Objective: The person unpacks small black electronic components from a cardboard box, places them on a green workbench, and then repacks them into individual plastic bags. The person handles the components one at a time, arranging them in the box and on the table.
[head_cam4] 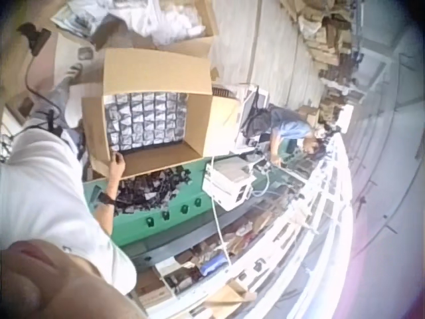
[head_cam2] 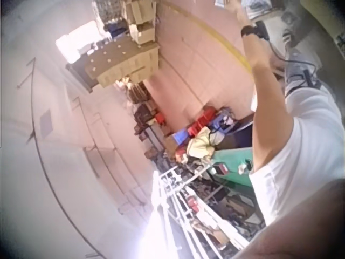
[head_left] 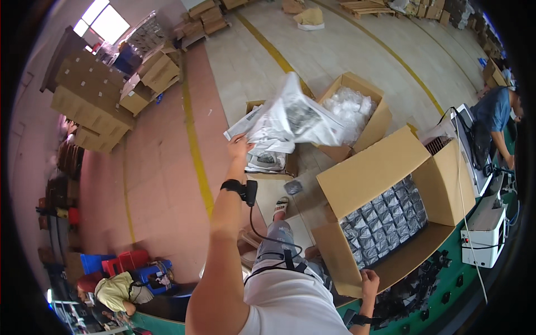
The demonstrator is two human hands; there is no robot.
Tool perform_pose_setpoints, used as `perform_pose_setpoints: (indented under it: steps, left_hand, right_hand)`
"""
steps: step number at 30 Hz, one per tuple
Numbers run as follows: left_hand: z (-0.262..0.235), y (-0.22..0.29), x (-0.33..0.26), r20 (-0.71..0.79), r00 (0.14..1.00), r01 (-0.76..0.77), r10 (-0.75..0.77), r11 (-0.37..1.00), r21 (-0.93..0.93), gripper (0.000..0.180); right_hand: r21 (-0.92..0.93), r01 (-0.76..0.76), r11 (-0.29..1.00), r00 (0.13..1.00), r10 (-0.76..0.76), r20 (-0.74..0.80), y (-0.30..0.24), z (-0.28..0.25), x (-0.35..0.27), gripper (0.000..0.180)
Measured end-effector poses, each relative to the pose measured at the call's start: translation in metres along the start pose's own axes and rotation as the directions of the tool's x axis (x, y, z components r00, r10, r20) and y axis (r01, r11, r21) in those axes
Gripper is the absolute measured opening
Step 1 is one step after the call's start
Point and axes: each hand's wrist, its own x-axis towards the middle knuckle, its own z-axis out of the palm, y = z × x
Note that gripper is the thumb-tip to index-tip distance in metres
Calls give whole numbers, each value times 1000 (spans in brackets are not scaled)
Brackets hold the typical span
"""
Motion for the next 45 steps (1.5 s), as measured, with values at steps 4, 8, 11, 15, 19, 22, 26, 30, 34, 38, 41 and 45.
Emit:
perform_pose_setpoints:
  steps: [4,8,11,15,19,22,26,30,34,38,41,45]
  left_hand:
    - [-77,-97,95,30,957,-259,289,800,541,22]
    - [-46,-168,170,-101,987,-5,122,661,751,27]
    - [-93,-202,164,-61,988,4,145,365,931,36]
    - [-90,-302,204,176,984,-175,17,253,952,61]
    - [-73,-307,192,292,950,-272,-112,163,948,69]
    - [-87,-335,172,155,895,-79,-419,194,978,66]
    - [-103,-341,113,353,921,-306,-165,256,917,54]
    - [-115,-324,83,238,953,-304,189,597,742,36]
    - [-199,-398,85,-177,936,329,-305,577,747,26]
    - [-271,-508,144,-173,864,246,-472,97,964,47]
    - [-300,-578,231,-176,921,203,-348,42,978,65]
    - [-308,-625,314,-128,944,140,-305,17,990,67]
  right_hand:
    - [-249,-31,968,997,14,-71,-31,0,-1,16]
    - [-125,-71,990,976,43,-213,-79,34,-27,13]
    - [-318,-15,948,977,-54,-207,-155,73,-29,14]
    - [-407,60,911,993,-95,-67,-222,140,-1,17]
    - [-76,-140,987,950,155,269,-244,227,2,17]
    - [-257,-91,962,856,208,474,-232,265,9,17]
    - [-197,-268,943,789,332,517,-193,289,13,18]
    - [-94,-415,905,758,401,514,-146,306,30,17]
    - [-381,-166,909,845,331,421,-50,317,36,13]
    - [-363,223,905,938,-98,332,-13,358,34,8]
    - [-617,414,669,872,-97,481,-23,350,28,28]
    - [-366,148,919,924,4,383,7,349,20,13]
